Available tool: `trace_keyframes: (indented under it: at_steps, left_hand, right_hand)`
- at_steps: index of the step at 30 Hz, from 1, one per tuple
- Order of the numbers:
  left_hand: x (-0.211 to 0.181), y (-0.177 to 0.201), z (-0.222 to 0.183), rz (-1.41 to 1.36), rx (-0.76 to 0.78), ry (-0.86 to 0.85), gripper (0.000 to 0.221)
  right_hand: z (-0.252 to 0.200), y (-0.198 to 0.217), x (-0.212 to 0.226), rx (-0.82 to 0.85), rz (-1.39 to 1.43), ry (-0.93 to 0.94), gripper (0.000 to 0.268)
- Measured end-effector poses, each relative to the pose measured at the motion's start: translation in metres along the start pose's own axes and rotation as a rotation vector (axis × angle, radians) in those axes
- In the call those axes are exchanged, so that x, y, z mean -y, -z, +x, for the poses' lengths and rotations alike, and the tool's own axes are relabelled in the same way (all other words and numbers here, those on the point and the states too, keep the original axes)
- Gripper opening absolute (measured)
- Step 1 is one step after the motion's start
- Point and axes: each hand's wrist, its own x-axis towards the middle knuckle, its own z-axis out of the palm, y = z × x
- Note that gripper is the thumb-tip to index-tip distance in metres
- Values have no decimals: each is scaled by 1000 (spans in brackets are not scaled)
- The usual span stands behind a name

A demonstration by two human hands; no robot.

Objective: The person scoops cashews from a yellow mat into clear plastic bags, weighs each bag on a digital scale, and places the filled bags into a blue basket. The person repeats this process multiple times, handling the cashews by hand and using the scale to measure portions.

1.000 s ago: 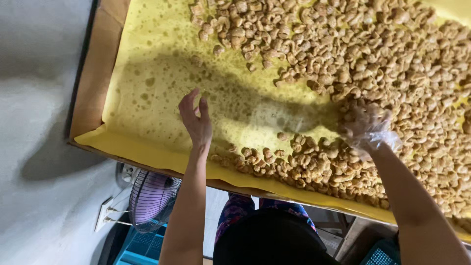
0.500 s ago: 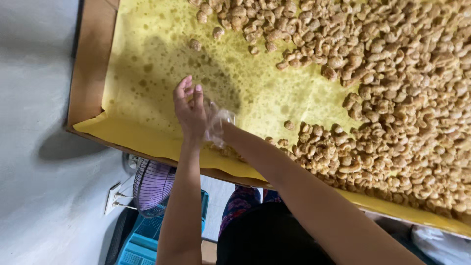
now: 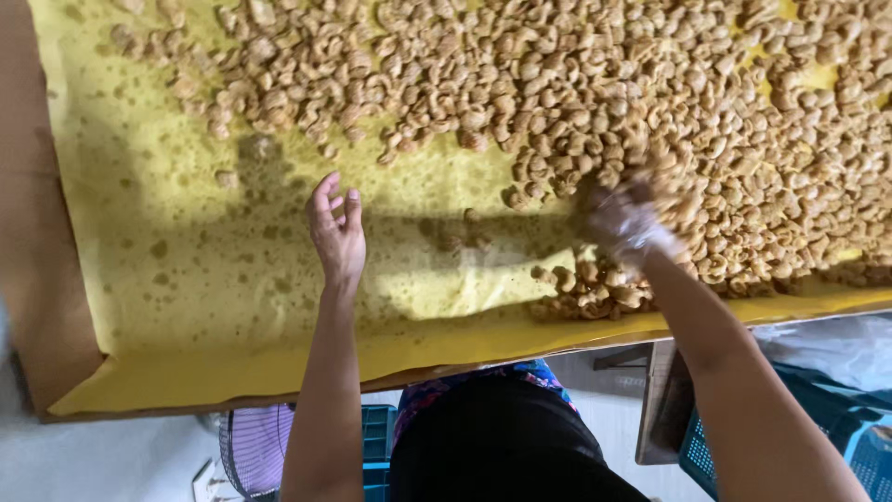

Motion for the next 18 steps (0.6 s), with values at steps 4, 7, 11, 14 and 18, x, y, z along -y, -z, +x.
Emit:
trace_keyframes:
  at_steps: [4, 7, 11, 14, 18]
  left_hand:
    - [-1, -10, 2, -28, -20, -49, 38]
    - [10, 3, 4, -16, -94, -78, 34]
    - [28, 34, 2, 66, -212, -47, 28]
    - [30, 66, 10, -63, -325, -147, 29]
    - [33, 109, 32, 101, -412, -190, 26]
  right_hand:
    - [31, 22, -78, -1038, -1025, 5, 74]
    - [57, 2, -45, -1211, -491, 346, 49]
    - [100, -66, 136, -980, -172, 599, 24]
    - [100, -117, 278, -563, -314, 895, 72]
    - [118, -149, 441, -307, -380, 1132, 74]
